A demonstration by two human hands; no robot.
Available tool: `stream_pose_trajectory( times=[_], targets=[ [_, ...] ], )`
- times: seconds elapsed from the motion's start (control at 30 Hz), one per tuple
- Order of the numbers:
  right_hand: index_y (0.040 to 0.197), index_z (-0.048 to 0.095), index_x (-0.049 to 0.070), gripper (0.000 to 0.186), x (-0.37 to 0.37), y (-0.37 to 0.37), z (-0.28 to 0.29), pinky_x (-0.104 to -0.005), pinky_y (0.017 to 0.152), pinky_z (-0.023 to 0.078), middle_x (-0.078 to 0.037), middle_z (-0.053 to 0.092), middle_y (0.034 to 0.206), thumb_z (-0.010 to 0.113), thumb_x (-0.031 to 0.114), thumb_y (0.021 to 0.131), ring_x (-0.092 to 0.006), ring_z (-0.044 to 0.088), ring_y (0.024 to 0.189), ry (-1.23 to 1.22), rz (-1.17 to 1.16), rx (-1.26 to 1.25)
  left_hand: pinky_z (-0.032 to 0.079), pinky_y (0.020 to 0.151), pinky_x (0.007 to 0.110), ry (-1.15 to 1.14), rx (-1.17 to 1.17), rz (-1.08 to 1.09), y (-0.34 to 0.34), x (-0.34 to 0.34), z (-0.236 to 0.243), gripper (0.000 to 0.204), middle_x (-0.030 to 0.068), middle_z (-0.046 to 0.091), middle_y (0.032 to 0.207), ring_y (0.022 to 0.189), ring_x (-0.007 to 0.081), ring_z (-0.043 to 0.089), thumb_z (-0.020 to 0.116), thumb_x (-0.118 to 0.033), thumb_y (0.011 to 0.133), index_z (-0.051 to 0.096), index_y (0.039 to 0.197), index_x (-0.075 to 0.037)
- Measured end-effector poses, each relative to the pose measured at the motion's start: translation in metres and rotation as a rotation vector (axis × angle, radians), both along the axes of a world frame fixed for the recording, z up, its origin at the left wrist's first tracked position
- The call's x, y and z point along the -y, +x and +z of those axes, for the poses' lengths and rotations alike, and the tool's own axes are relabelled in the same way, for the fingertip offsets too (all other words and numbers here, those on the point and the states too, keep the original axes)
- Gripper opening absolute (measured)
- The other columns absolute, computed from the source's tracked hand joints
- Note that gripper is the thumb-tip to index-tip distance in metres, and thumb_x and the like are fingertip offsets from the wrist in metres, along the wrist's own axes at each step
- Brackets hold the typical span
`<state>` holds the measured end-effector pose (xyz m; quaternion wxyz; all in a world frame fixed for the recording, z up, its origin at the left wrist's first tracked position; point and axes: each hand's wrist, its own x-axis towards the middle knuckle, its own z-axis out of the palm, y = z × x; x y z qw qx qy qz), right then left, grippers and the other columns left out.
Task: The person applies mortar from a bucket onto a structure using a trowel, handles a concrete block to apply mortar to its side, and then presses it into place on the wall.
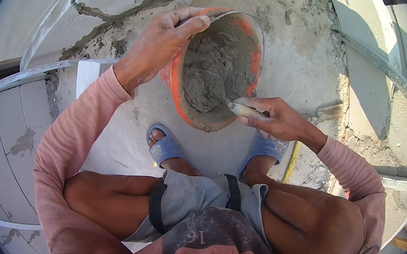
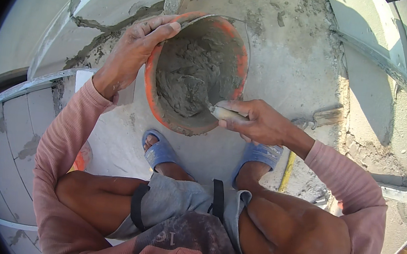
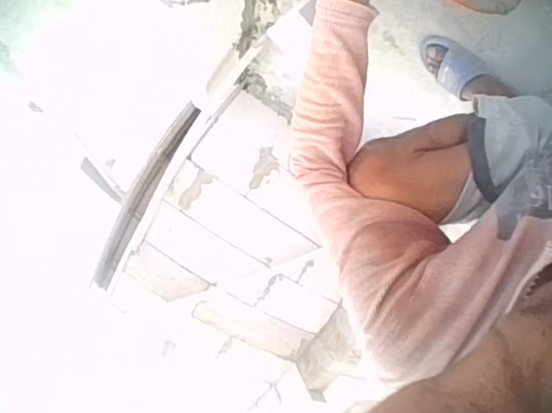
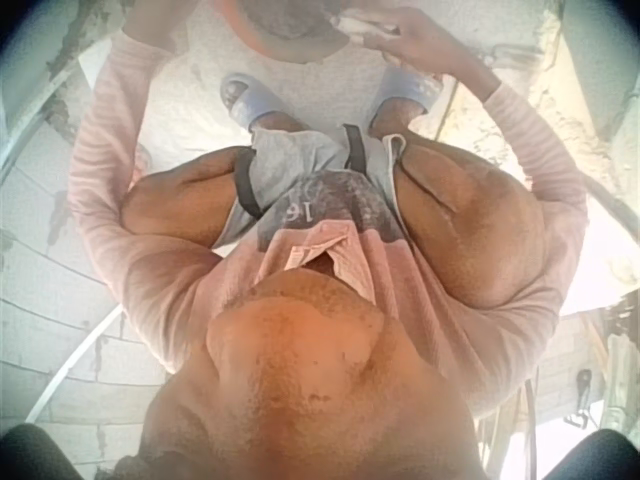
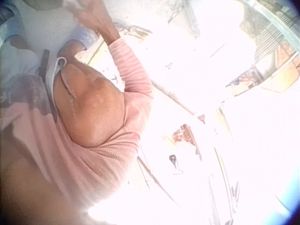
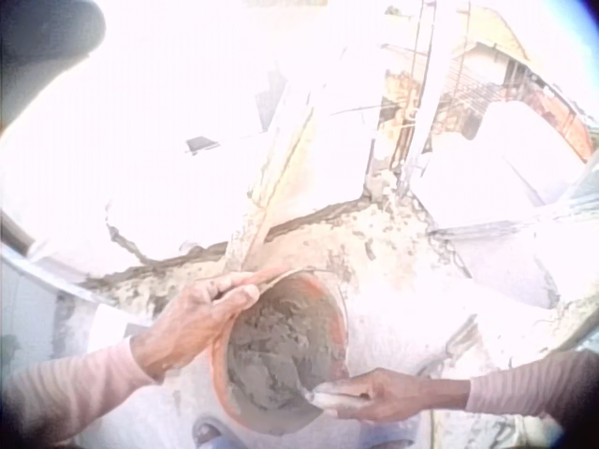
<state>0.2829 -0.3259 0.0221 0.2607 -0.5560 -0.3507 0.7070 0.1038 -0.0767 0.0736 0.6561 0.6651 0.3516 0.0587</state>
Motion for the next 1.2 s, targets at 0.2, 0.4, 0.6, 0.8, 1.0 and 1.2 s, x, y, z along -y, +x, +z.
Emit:
stream_pose_trajectory(
  times=[0.2, 0.4, 0.6, 0.8, 1.0, 1.2],
  targets=[
    [0.148, 0.056, 0.001, 0.055, 0.035, 0.021, 0.006, -0.0251, 0.056, 0.049, -0.003, 0.068, 0.093, 0.07, 0.03, 0.103, -0.0054, 0.057, 0.063, 0.066, -0.172, -0.177, 0.05, 0.098, 0.024, -0.123, 0.022, 0.127, -0.013, -0.02, 0.004, 0.046, 0.0033, 0.07, 0.126, 0.11, 0.0096, 0.064, 0.065, -0.029, 0.104, 0.064, 0.141, -0.001],
    [0.147, 0.054, -0.003, 0.05, 0.054, 0.064, 0.036, -0.0266, 0.054, 0.051, -0.009, 0.071, 0.1, 0.063, 0.021, 0.104, -0.0099, 0.061, 0.062, 0.04, -0.535, -0.189, 0.053, 0.093, 0.025, -0.209, 0.034, 0.302, -0.032, -0.032, -0.006, 0.044, 0.0028, 0.07, 0.124, 0.104, 0.0086, 0.065, 0.066, -0.026, 0.104, 0.064, 0.139, 0.0],
    [0.149, 0.051, -0.004, 0.053, 0.053, 0.119, 0.042, -0.026, 0.053, 0.051, -0.011, 0.07, 0.099, 0.052, 0.021, 0.103, -0.0141, 0.062, 0.06, 0.152, -0.896, 0.098, 0.051, 0.097, 0.027, -0.202, 0.043, 0.277, -0.037, -0.032, -0.009, 0.042, 0.004, 0.07, 0.127, 0.112, 0.0108, 0.064, 0.065, -0.023, 0.104, 0.064, 0.139, 0.001],
    [0.136, 0.066, 0.005, 0.055, -0.031, 0.177, -0.002, -0.0408, 0.073, 0.058, -0.019, 0.072, 0.091, 0.061, 0.037, 0.092, -0.0274, 0.073, 0.074, 0.262, -0.8, 0.862, 0.05, 0.1, 0.027, -0.24, 0.061, 0.21, -0.027, -0.037, -0.012, 0.042, 0.0043, 0.07, 0.128, 0.114, 0.0119, 0.064, 0.065, -0.022, 0.104, 0.064, 0.139, 0.001],
    [0.121, 0.069, 0.003, 0.044, -0.121, 0.203, -0.054, -0.0529, 0.097, 0.053, -0.026, 0.071, 0.114, 0.059, 0.033, 0.091, -0.0431, 0.067, 0.112, 0.33, -0.614, 1.17, 0.05, 0.101, 0.028, -0.217, 0.032, 0.239, -0.028, -0.042, -0.014, 0.042, 0.0051, 0.069, 0.13, 0.116, 0.0132, 0.064, 0.066, -0.021, 0.104, 0.063, 0.139, 0.002],
    [0.123, 0.065, 0.003, 0.043, -0.122, 0.207, -0.068, -0.0542, 0.1, 0.051, -0.025, 0.064, 0.124, 0.059, 0.033, 0.093, -0.0451, 0.063, 0.119, 0.331, -0.628, 1.242, 0.049, 0.105, 0.029, -0.241, 0.042, 0.268, -0.027, -0.038, -0.013, 0.043, 0.0062, 0.066, 0.134, 0.12, 0.0143, 0.062, 0.065, -0.019, 0.104, 0.061, 0.14, 0.003]
  ],
)
